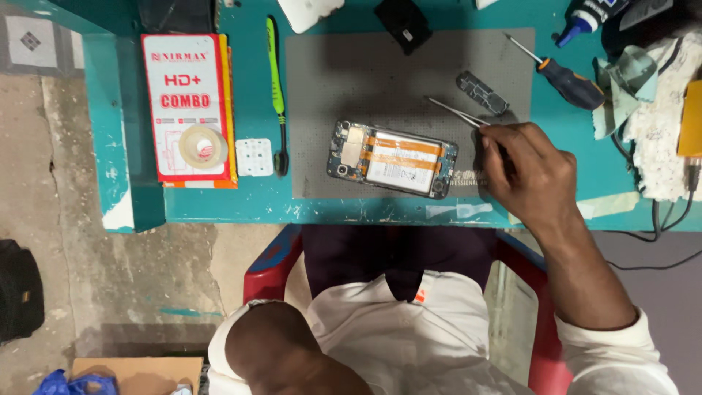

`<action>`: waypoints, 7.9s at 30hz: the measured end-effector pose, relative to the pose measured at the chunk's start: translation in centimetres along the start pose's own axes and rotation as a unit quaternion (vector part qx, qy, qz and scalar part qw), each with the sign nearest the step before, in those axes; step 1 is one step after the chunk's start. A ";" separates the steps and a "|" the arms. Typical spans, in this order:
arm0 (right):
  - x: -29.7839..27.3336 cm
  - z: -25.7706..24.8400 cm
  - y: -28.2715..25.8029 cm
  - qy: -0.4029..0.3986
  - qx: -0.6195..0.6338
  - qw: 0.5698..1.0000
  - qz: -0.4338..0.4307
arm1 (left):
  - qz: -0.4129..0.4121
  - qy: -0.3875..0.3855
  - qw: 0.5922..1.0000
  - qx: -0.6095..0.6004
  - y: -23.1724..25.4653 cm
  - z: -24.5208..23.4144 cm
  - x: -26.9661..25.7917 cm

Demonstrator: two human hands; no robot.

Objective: The person disassembles a smartphone on a workbench, using tweezers and a screwdriver to remove internal components such as the battery and circuit boards. They carefully manipulate small parts and connectors while working on the device.

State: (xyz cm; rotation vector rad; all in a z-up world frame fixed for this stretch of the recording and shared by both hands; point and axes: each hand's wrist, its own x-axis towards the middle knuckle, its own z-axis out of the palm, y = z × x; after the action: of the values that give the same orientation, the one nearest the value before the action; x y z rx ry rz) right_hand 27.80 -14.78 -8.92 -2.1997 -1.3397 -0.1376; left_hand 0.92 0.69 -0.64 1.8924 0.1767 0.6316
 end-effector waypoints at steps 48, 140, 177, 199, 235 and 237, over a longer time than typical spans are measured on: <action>1.1 -0.2 -1.3 -0.137 -0.046 0.981 -0.133 | -0.020 -0.117 0.961 0.248 -12.2 -4.5 7.1; 2.9 0.0 -0.5 -0.163 0.440 0.817 0.336 | 0.037 -0.078 0.929 0.359 -11.6 0.1 8.6; 4.0 -0.3 -0.4 -0.207 0.451 0.775 0.391 | 0.065 -0.028 0.927 0.369 -13.3 0.9 7.8; 3.4 0.4 -0.4 -0.173 0.462 0.793 0.358 | 0.065 -0.026 0.930 0.362 -13.3 0.9 7.7; 1.5 -2.0 -0.2 -0.155 0.091 0.983 -0.023 | 0.152 -0.157 0.898 0.382 -12.6 6.0 8.3; 1.6 -2.3 -0.6 -0.177 0.065 0.982 -0.024 | 0.152 -0.150 0.898 0.384 -12.4 6.0 8.4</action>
State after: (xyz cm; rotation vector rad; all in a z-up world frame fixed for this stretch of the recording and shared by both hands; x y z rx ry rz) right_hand 28.52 -14.50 -6.16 -2.1472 -1.5414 0.3301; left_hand 13.16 4.21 -10.59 2.7965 -0.0951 0.4945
